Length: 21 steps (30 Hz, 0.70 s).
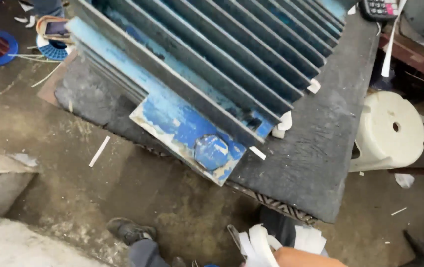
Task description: The person walks to a workbench and sits on a low stool. They repeatedly tear off short lengths of white insulation tape by hand and place them on the table next to a disassembled motor. Another person works on the motor windings in the background.
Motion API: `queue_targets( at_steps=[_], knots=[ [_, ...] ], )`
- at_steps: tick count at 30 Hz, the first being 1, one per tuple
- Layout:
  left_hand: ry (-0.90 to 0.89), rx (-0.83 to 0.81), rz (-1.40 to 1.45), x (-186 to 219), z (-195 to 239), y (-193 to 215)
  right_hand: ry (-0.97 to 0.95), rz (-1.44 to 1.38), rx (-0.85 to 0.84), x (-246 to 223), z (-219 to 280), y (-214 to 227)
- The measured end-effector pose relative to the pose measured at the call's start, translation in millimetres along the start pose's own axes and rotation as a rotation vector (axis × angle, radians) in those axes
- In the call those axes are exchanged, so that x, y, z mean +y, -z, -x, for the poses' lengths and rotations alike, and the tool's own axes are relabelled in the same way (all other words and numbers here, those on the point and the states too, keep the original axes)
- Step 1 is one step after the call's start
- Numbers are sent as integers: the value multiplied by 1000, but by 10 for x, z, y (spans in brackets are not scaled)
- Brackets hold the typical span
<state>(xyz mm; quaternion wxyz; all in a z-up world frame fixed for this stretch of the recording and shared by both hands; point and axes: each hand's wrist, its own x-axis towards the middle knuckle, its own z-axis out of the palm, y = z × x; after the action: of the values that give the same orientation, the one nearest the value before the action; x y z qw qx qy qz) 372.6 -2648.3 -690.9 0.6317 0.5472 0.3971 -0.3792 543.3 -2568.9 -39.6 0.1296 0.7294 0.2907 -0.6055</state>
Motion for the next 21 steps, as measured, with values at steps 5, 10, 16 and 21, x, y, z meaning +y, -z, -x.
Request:
queue_targets(
  at_steps=[5, 10, 16, 21],
  knots=[
    [66, -63, 14, 64, 141, 157, -429, -160, 84, 253, 403, 341],
    [111, -89, 22, 276, 241, 423, 439, 227, 441, 1268, -81, 536],
    [157, 48, 171, 447, 174, 1232, 401, 657, 839, 1254, -1058, 1150],
    [30, 68, -278, 216, 187, 1453, 336, 740, 967, 1133, -1204, 1201]
  ],
)
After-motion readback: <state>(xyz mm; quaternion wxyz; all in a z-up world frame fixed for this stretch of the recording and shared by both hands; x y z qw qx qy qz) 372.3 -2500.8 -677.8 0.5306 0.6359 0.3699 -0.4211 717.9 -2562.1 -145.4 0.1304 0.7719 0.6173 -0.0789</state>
